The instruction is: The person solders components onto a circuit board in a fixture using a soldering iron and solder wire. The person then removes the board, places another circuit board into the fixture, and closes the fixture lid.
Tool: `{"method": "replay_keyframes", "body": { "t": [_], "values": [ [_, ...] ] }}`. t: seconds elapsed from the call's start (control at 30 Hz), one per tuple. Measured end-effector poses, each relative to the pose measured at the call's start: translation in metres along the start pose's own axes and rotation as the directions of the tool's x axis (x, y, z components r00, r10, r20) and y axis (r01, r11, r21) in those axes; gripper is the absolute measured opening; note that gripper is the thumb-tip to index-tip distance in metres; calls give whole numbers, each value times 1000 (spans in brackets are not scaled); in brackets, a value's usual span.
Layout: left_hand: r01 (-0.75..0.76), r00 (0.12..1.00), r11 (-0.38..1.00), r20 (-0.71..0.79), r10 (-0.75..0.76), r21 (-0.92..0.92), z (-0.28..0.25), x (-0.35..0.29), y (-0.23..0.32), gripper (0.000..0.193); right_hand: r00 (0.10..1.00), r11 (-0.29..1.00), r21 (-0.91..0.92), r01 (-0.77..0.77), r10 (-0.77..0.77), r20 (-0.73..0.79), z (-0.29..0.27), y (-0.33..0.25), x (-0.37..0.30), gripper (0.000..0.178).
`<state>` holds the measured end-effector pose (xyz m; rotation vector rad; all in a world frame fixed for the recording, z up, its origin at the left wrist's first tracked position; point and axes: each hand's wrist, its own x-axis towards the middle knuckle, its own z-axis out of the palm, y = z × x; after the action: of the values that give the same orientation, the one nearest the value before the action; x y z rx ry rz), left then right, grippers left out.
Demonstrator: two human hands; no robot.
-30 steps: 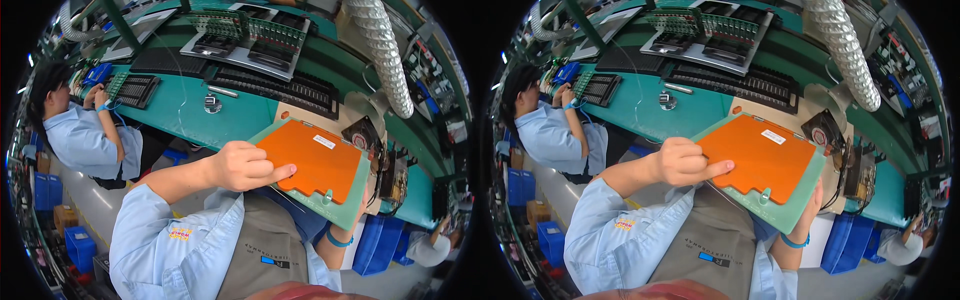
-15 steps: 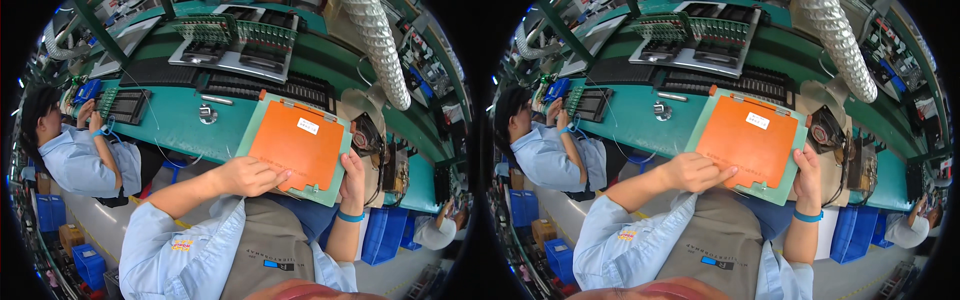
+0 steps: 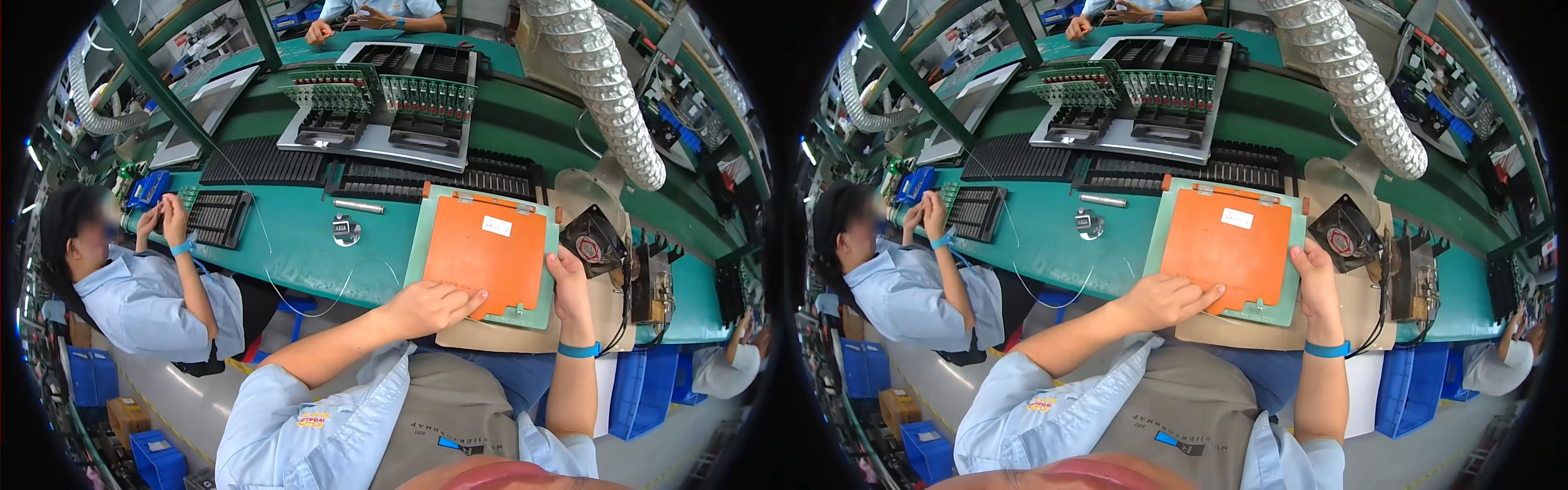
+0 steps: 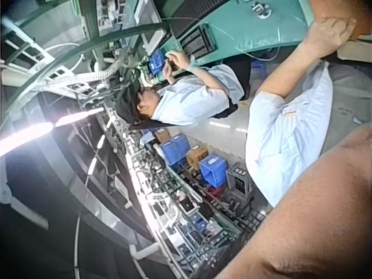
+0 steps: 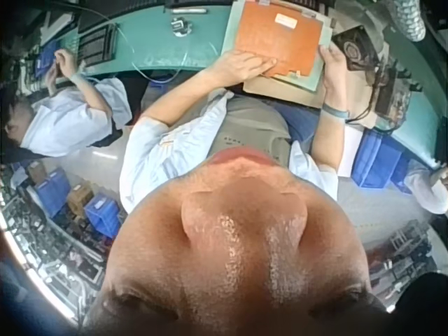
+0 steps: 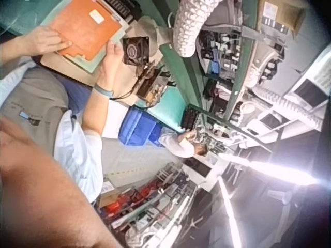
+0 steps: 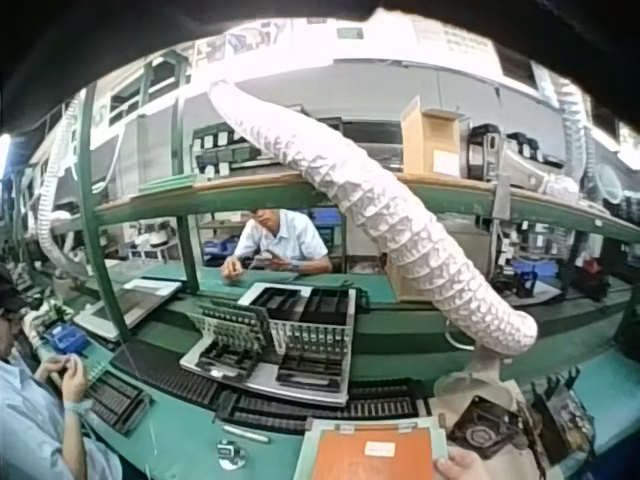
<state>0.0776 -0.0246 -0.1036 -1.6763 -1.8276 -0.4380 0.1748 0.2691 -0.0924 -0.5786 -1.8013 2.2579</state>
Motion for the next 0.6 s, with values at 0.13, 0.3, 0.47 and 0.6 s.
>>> {"method": "replay_keyframes", "body": {
  "t": [0.13,0.3,0.47,0.6],
  "values": [
    [20,998,997,-52,-25,-81,0,-2,1,36,997,997,-62,-48,44,-57,3,2,-2,31],
    [61,997,978,49,-52,-197,-8,-3,0,32,989,999,35,-38,43,-144,8,2,2,31],
    [288,958,919,61,-282,-270,-13,-19,3,27,986,999,-43,-25,17,-163,3,12,9,30],
    [398,917,869,104,-385,-295,-12,-27,-7,26,970,921,-390,-19,-78,-230,2,19,9,30]
  ]
}}
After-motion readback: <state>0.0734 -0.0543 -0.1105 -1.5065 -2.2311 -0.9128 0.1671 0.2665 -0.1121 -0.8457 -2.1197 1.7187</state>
